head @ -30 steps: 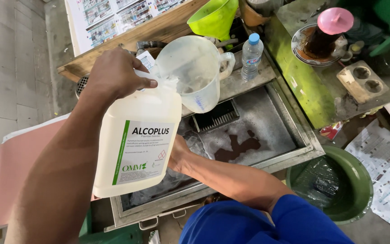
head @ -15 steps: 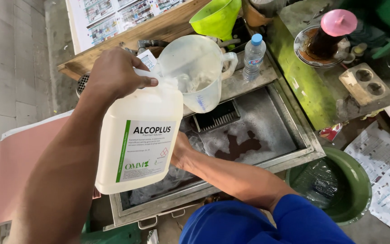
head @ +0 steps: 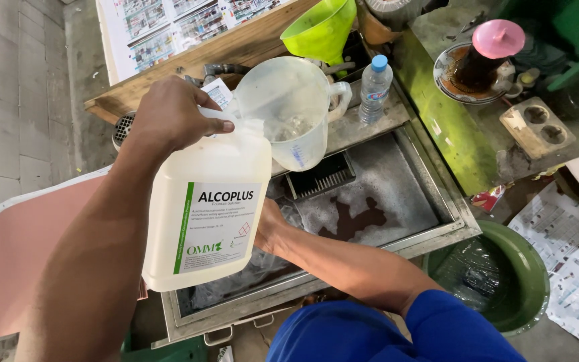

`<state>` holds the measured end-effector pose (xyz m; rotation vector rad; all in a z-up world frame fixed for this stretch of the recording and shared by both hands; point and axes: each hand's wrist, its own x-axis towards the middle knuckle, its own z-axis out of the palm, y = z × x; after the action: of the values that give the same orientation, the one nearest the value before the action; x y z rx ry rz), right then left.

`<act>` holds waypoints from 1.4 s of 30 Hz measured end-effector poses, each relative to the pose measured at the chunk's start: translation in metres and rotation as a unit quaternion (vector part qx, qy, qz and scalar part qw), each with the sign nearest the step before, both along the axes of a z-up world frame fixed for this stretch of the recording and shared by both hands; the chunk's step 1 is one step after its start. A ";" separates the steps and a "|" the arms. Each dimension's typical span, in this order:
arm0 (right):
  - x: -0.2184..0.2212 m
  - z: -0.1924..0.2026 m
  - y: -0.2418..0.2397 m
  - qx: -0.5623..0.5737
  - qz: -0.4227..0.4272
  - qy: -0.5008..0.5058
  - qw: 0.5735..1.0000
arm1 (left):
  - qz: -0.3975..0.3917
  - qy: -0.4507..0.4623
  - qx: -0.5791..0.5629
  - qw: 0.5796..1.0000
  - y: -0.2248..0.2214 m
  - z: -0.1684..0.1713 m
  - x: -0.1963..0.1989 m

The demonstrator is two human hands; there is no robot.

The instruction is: Preparing chemical solutions by mixing liquid from a jug into a pitcher and then into a machine tank with ice.

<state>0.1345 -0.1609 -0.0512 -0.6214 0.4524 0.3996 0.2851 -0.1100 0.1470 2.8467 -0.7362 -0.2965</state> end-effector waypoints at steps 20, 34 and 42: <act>-0.005 -0.005 0.004 0.010 0.006 0.023 1.000 | 0.008 0.015 0.021 1.000 0.002 -0.003 0.000; 0.007 -0.066 -0.023 -0.079 -0.057 -0.118 0.988 | 0.077 -0.001 -0.198 0.977 0.061 -0.031 -0.061; -0.032 -0.105 -0.044 -0.409 0.052 -0.197 0.889 | 0.205 0.005 -0.290 0.935 0.099 -0.078 -0.173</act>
<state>0.1029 -0.2052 -0.1567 -1.5236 0.1757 0.1555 0.1125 -0.0109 0.0686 2.3406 -0.1624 -0.0182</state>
